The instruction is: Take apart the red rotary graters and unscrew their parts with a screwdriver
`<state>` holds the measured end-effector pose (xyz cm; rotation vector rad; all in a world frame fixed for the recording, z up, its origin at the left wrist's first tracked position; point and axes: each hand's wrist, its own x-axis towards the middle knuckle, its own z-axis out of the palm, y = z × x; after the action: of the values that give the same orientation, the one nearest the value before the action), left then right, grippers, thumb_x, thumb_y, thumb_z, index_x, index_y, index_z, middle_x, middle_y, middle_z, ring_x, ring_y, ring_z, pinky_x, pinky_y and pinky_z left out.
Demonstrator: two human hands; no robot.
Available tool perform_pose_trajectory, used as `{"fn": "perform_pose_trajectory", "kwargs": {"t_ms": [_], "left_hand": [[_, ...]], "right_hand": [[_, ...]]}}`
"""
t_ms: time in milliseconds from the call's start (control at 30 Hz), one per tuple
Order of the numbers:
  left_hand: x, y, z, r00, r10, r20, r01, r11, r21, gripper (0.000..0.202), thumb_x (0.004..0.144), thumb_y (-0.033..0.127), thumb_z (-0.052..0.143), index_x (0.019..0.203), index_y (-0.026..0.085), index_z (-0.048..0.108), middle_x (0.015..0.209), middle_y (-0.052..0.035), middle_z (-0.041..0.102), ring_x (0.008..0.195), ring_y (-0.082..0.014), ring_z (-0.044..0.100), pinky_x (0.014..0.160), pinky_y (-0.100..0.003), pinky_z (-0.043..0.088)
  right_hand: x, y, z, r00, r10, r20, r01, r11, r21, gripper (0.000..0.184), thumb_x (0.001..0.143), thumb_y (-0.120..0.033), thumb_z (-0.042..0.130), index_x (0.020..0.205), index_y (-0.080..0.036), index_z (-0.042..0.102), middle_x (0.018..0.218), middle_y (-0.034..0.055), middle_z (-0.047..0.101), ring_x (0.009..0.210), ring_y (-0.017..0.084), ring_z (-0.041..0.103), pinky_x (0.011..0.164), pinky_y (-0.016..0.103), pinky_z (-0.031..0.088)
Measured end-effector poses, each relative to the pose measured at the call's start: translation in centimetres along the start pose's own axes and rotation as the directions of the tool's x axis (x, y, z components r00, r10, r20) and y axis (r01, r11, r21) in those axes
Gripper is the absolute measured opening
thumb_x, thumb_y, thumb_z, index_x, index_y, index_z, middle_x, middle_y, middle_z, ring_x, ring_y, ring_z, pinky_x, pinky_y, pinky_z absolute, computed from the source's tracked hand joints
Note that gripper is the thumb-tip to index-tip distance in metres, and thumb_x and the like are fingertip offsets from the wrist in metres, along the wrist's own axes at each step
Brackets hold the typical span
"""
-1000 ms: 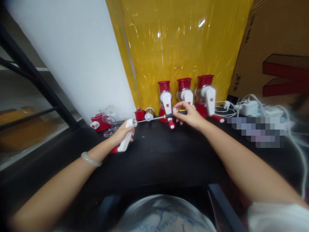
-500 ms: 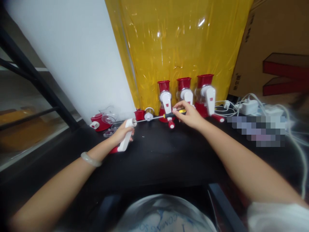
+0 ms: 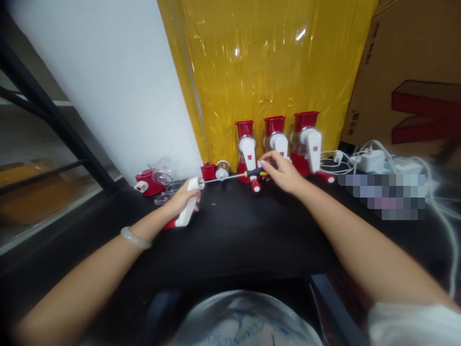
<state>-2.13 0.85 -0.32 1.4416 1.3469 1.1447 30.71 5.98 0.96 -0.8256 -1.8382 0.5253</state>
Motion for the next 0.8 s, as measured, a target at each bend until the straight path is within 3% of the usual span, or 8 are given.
{"fn": "perform_pose_trajectory", "kwargs": {"t_ms": [67,133,233,333,467,600,700,800], "left_hand": [[0.1,-0.1,0.0,1.000,0.000,-0.004,0.000,1.000,0.006,0.049,0.064,0.018,0.055,0.111,0.020,0.043,0.067,0.0060,0.051,0.049,-0.0107,0.052,0.038,-0.023,0.049],[0.2,-0.2,-0.1,1.000,0.006,-0.008,-0.006,1.000,0.007,0.049,0.064,0.019,0.055,0.111,0.020,0.043,0.067,0.0059,0.051,0.050,-0.0107,0.052,0.039,-0.023,0.049],[0.2,-0.3,-0.1,1.000,0.006,-0.005,-0.006,1.000,0.024,0.051,0.064,0.020,0.056,0.113,0.020,0.043,0.067,0.0058,0.051,0.050,-0.0110,0.053,0.039,-0.024,0.049],[0.1,-0.2,-0.1,1.000,0.008,-0.004,-0.008,0.999,0.043,0.052,0.064,0.021,0.056,0.114,0.020,0.043,0.067,0.0058,0.051,0.050,-0.0111,0.053,0.040,-0.024,0.049],[0.1,-0.2,-0.1,1.000,0.014,-0.014,-0.014,1.000,0.023,0.051,0.063,0.020,0.056,0.112,0.020,0.043,0.066,0.0062,0.050,0.050,-0.0111,0.053,0.040,-0.023,0.049],[0.2,-0.3,-0.1,1.000,0.026,-0.004,-0.026,1.000,-0.015,0.050,0.061,0.019,0.057,0.109,0.020,0.043,0.067,0.0063,0.050,0.051,-0.0109,0.053,0.039,-0.023,0.048],[0.2,-0.3,0.0,1.000,0.027,0.014,-0.026,0.999,-0.030,0.049,0.061,0.019,0.057,0.108,0.020,0.043,0.068,0.0059,0.050,0.051,-0.0111,0.052,0.037,-0.023,0.048],[0.2,-0.3,0.1,0.999,0.027,0.019,-0.026,0.999,-0.031,0.049,0.061,0.019,0.057,0.108,0.020,0.043,0.067,0.0060,0.049,0.051,-0.0115,0.052,0.036,-0.024,0.048]], "right_hand": [[-0.1,-0.2,0.0,0.996,0.077,0.039,-0.077,0.997,0.013,0.033,0.092,-0.054,0.044,0.102,-0.025,0.054,0.066,-0.0007,0.059,0.052,0.017,0.058,0.050,0.031,0.047],[-0.2,-0.4,-0.1,0.996,0.082,0.036,-0.080,0.995,-0.053,0.036,0.093,-0.056,0.038,0.100,-0.024,0.056,0.053,-0.0032,0.052,0.042,0.015,0.051,0.045,0.029,0.042],[-0.1,-0.2,-0.2,1.000,0.028,-0.014,-0.029,0.991,-0.127,0.036,0.093,-0.054,0.040,0.096,-0.023,0.059,0.055,-0.0030,0.050,0.043,0.013,0.047,0.045,0.027,0.039],[0.2,0.1,-0.1,0.999,0.048,-0.018,-0.049,0.997,-0.053,0.032,0.091,-0.052,0.047,0.097,-0.023,0.058,0.065,-0.0023,0.053,0.046,0.011,0.047,0.045,0.026,0.040],[0.4,0.5,0.0,0.998,0.022,-0.053,-0.022,1.000,-0.004,0.027,0.086,-0.048,0.057,0.097,-0.024,0.058,0.086,0.0019,0.061,0.069,0.016,0.059,0.064,0.031,0.051],[0.5,1.0,-0.1,0.997,-0.037,-0.062,0.040,0.998,0.051,0.028,0.081,-0.042,0.065,0.102,-0.026,0.057,0.100,0.0030,0.063,0.095,0.022,0.061,0.090,0.041,0.048],[0.5,1.2,-0.3,0.995,-0.076,-0.067,0.082,0.992,0.100,0.035,0.077,-0.036,0.070,0.106,-0.026,0.055,0.098,0.0025,0.062,0.097,0.022,0.061,0.094,0.041,0.046],[0.4,0.9,-0.3,0.993,-0.104,-0.064,0.107,0.993,0.045,0.036,0.076,-0.035,0.070,0.107,-0.025,0.054,0.098,0.0032,0.062,0.097,0.022,0.061,0.092,0.041,0.046]]}}
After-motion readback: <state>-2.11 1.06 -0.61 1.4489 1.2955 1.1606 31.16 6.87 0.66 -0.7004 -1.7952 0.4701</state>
